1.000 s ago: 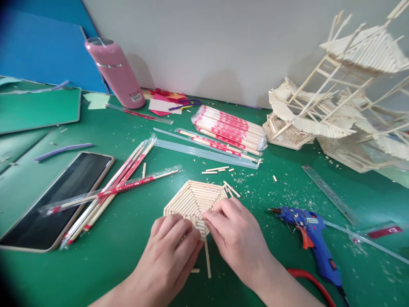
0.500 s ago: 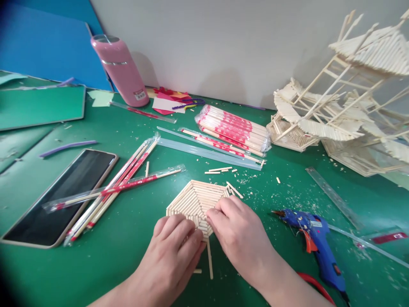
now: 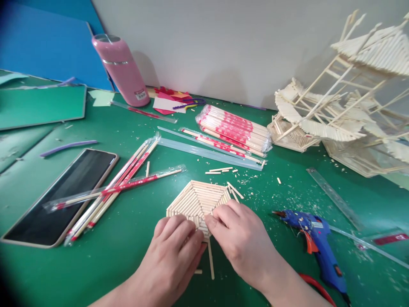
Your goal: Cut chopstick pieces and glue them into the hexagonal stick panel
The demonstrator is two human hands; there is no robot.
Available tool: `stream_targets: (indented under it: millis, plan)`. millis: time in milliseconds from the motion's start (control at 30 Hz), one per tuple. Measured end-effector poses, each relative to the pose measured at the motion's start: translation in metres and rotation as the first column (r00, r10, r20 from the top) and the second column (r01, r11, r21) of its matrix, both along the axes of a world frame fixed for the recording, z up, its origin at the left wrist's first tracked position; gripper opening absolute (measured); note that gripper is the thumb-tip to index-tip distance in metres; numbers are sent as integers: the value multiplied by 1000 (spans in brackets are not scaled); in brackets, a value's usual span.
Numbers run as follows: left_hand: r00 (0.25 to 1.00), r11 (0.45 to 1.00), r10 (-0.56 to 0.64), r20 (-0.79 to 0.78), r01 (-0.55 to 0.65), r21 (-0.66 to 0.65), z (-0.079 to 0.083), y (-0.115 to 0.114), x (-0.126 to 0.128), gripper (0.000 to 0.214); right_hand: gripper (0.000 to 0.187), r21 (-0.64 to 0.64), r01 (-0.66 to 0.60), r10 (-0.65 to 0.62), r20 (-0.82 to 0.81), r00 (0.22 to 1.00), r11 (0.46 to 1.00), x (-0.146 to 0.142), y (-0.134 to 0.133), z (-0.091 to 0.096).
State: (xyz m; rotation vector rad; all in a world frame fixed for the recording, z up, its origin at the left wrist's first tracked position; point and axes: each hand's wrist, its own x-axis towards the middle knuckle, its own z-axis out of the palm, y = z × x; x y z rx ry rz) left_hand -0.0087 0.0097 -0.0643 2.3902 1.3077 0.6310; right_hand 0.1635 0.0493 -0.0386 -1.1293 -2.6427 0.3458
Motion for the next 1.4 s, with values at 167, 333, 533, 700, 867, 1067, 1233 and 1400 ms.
stream_targets:
  millis: [167,333,533,700,867,1067,1233,1400]
  plan:
    - [1000,1000,6,5,-6,14,2,0,0,5,16,29,-30,29,13,999,999,0,1,1]
    - [1000,999,5,3,-6,34,0,0,0,4,17,-23,-26,27,21,999,999,0,-1,3]
    - [999,1000,14,33,-15,25,1,0,0,8,27,-122,54,-69,-119,990,991,7,-5,-2]
    - [998,1000,3,60,-5,29,2,2,-1,15,15,-195,146,-180,-168,969,970,4,-3,-6]
    - [999,998,-1,49,-2,62,-5,2,-1,19,10,-300,217,-263,-120,957,929,-4,-2,-6]
    - [994,995,38,99,-47,88,-13,2,1,19,10,-324,284,-313,-41,949,902,-12,-2,-2]
    - [993,995,49,104,-58,86,-12,3,1,21,12,-327,346,-360,20,933,879,-17,0,4]
    - [993,994,52,102,-61,90,-12,3,1,19,12,-372,336,-368,-15,930,865,-15,-1,6]
